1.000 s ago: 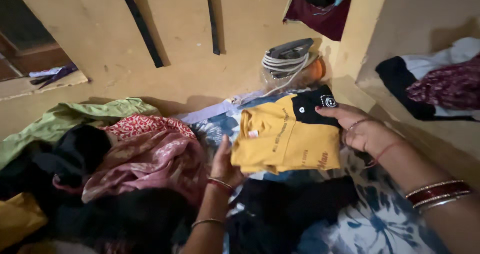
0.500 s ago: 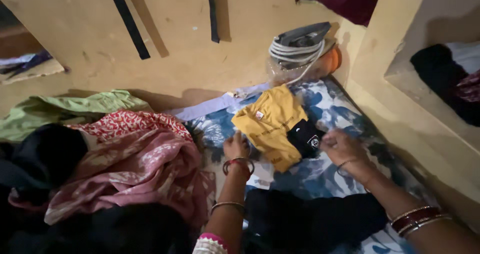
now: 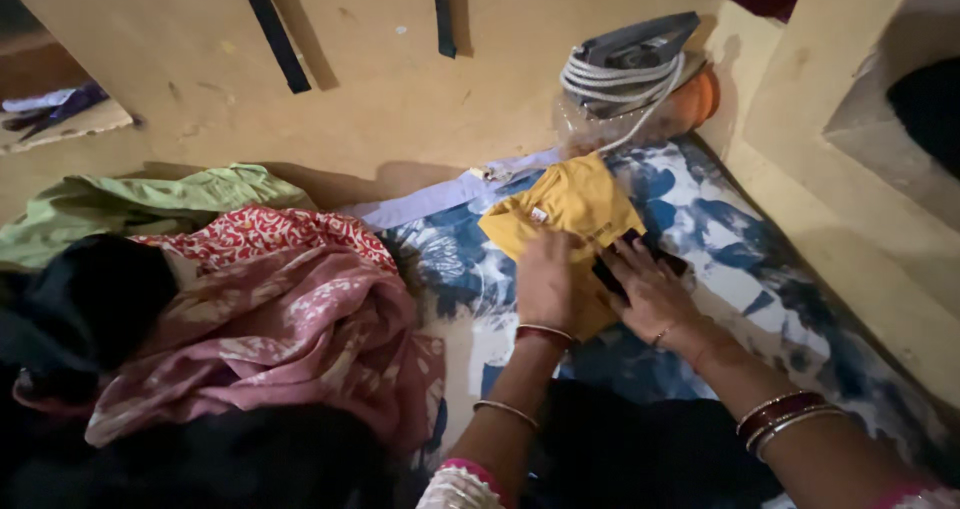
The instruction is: The person folds a white shirt, beige pants, a yellow t-shirt, and a black t-shirt on a bed. Each item is smoothed, folded, and placed on a nearby shelf.
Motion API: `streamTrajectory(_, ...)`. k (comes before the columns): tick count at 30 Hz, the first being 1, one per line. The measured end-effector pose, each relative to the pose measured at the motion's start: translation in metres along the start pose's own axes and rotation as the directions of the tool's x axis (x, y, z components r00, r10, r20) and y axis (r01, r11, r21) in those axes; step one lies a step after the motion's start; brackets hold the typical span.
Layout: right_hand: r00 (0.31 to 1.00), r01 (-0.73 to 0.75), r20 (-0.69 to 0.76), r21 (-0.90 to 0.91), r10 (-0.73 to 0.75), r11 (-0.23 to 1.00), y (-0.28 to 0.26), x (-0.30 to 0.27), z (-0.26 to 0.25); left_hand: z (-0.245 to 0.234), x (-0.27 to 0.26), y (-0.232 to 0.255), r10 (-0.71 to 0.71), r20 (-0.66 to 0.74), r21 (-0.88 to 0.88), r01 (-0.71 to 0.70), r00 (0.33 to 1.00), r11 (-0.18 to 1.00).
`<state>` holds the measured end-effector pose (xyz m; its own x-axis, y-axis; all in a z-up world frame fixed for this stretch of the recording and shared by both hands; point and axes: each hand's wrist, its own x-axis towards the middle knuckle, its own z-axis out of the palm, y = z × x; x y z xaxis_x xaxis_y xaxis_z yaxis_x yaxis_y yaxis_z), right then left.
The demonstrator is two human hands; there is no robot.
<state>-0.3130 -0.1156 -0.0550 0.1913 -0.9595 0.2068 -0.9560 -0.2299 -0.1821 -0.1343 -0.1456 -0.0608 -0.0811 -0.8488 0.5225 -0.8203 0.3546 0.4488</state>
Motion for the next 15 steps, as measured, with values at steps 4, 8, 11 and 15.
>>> streamTrajectory(4, 0.945, -0.145, 0.271, -0.152, 0.182, 0.978, 0.009, 0.0, -0.002, -0.016, -0.01, 0.006, -0.104, 0.301, 0.144, 0.063, 0.948, 0.988)
streamTrajectory(8, 0.907, -0.163, 0.36, -0.176, 0.218, 0.971, 0.008, -0.002, -0.011, -0.047, -0.002, 0.018, -0.215, 0.532, 0.243, 0.096, 0.819, 0.965)
streamTrajectory(11, 0.86, -0.182, 0.448, -0.174, 0.243, 0.968, 0.008, -0.003, -0.015, -0.055, -0.001, 0.02, -0.238, 0.626, 0.266, 0.083, 0.743, 0.96)
streamTrajectory(15, 0.826, -0.118, 0.532, -0.154, 0.183, 0.981, 0.014, -0.014, -0.016, -0.047, -0.019, -0.004, -0.197, 0.68, 0.208, 0.072, 0.707, 0.975)
